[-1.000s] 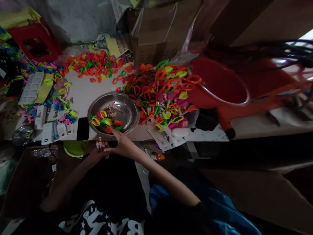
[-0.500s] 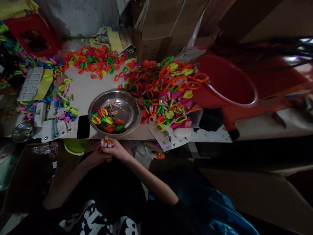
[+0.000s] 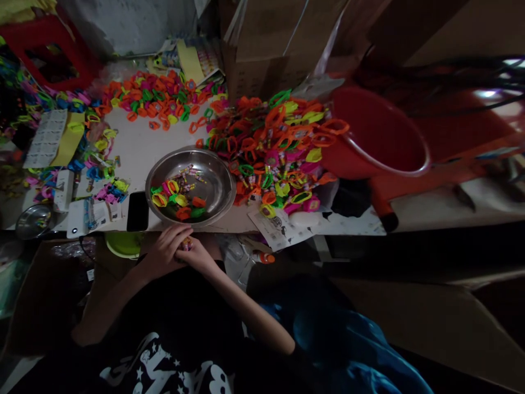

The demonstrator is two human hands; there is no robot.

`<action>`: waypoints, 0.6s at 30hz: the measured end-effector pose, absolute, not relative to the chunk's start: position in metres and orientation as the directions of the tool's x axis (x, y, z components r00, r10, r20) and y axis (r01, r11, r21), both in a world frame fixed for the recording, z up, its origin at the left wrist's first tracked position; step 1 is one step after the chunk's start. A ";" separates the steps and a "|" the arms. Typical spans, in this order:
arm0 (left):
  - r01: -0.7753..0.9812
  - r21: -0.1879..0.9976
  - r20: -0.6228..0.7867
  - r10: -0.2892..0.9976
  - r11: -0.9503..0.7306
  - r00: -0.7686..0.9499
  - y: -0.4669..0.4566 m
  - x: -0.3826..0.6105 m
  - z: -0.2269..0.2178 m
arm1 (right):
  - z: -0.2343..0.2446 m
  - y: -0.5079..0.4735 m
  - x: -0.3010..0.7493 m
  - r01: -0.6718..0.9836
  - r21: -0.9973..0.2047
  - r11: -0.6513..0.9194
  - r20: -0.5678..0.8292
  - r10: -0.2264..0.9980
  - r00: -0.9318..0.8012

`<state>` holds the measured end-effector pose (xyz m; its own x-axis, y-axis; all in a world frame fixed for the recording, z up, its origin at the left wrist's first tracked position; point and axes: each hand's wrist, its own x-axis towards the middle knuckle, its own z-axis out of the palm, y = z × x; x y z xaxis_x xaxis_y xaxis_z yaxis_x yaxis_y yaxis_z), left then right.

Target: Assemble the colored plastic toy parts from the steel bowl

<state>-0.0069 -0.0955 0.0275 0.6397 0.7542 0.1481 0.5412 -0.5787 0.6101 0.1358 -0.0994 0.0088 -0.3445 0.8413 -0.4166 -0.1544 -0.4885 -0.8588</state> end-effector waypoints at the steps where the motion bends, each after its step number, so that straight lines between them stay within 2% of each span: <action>1: 0.525 0.614 0.149 0.739 -0.590 0.657 -0.096 -0.007 0.027 | 0.008 -0.101 0.135 -0.143 -0.855 -0.498 -0.429 0.836 -0.343; 7: 0.453 0.616 0.186 0.677 -0.645 0.712 -0.102 -0.010 0.022 | 0.003 -0.108 0.138 -0.177 -0.821 -0.543 -0.455 0.808 -0.374; 10: 0.427 0.573 0.226 0.635 -0.700 0.739 -0.101 -0.008 0.024 | 0.003 -0.110 0.139 -0.226 -0.809 -0.542 -0.452 0.821 -0.350; 15: 0.407 0.471 0.369 0.593 -0.783 0.716 -0.094 -0.003 0.022 | 0.004 -0.111 0.140 -0.273 -0.800 -0.535 -0.435 0.830 -0.350; 18: 0.413 0.460 0.395 0.598 -0.786 0.697 -0.091 0.002 0.020 | 0.003 -0.110 0.143 -0.335 -0.772 -0.540 -0.439 0.835 -0.333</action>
